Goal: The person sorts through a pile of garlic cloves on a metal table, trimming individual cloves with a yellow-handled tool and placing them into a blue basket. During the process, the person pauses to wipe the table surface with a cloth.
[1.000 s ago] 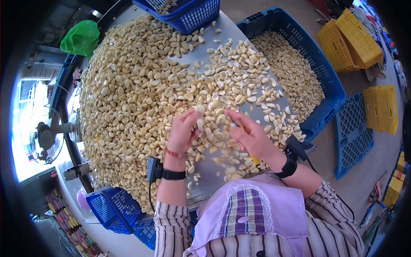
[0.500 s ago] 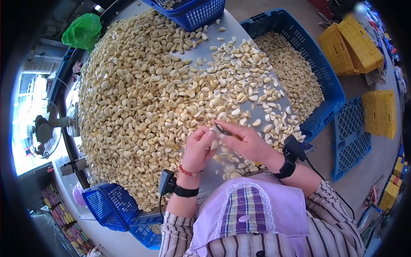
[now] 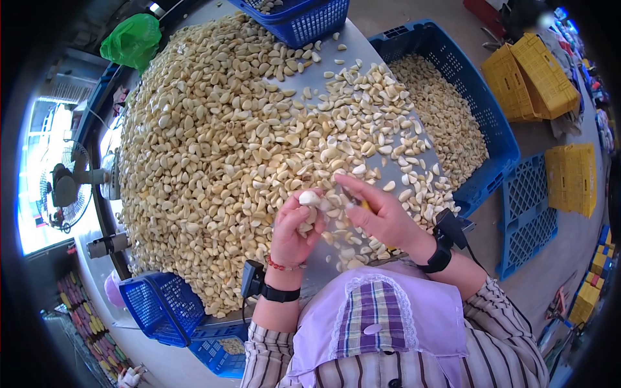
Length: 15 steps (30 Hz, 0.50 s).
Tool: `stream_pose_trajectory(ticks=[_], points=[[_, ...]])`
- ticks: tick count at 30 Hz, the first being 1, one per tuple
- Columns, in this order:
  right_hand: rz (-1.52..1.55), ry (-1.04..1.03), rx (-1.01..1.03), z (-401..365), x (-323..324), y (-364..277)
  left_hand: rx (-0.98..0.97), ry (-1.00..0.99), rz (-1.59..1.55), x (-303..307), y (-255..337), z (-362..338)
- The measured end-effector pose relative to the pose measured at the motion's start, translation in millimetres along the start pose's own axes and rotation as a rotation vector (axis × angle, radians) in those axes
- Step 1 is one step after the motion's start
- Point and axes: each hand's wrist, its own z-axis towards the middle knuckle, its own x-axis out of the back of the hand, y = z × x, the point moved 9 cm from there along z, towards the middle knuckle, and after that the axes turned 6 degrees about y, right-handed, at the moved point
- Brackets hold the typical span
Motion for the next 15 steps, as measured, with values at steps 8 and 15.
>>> stream_pose_trajectory(ticks=[8,15], points=[[-0.236,-0.121,-0.077,-5.9,-16.8,-7.9,-0.029,0.086,0.014,1.4,14.8,-19.4],[-0.179,-0.23,-0.097,-10.2,-36.6,-18.3,-0.099,0.143,-0.153,3.7,2.4,-26.4]])
